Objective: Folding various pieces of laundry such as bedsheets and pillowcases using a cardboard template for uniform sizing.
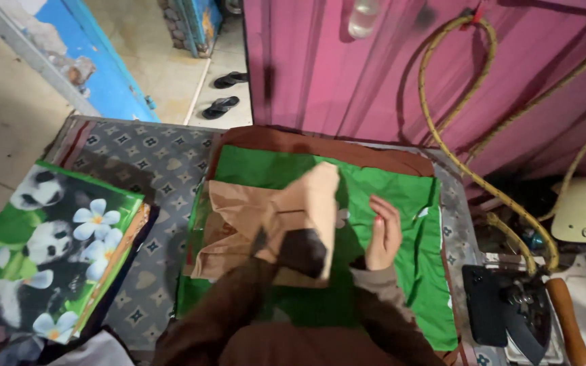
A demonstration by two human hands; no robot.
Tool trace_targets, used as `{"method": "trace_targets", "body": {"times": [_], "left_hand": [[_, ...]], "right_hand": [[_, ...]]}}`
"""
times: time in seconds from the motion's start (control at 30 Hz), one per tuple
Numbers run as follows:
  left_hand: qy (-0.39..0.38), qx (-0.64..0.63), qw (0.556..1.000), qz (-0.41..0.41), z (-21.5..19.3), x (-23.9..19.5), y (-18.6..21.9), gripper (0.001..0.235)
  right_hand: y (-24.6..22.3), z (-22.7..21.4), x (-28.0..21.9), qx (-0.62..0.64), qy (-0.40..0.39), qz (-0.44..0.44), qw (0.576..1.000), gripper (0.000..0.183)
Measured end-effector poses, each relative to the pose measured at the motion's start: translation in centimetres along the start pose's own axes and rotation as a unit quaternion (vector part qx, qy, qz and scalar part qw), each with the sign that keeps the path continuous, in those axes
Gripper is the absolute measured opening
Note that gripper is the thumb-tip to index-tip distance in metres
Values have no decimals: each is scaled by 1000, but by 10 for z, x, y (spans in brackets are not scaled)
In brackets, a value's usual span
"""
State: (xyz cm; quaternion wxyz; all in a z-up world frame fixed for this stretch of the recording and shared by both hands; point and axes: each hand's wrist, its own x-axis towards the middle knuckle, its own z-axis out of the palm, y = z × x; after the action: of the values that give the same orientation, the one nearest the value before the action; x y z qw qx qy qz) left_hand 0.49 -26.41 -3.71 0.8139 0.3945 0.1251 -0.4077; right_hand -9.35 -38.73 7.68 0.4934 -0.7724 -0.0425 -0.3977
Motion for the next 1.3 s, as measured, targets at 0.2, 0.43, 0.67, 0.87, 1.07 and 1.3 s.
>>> {"method": "trace_targets", "body": {"times": [0.2,0.43,0.67,0.87,1.07,1.3], "left_hand": [[17,-10,997,79,-12,-56,40,53],[31,-14,986,164,-80,-140,127,43],[33,-23,970,238,-127,-225,184,33],[33,-36,952,301,-160,-261,193,26],[37,-42,932,359,-87,-209,121,21],[55,-50,899,432,-148,-216,113,18]], "right_hand": [[115,98,-70,6,-130,111,985,55],[103,152,-103,-76,-206,98,971,61],[112,126,-95,-302,-152,-10,941,56],[159,112,-103,-351,-192,91,912,50],[105,127,-67,-141,-167,28,975,61],[98,143,-95,-281,-241,-16,929,63]]}}
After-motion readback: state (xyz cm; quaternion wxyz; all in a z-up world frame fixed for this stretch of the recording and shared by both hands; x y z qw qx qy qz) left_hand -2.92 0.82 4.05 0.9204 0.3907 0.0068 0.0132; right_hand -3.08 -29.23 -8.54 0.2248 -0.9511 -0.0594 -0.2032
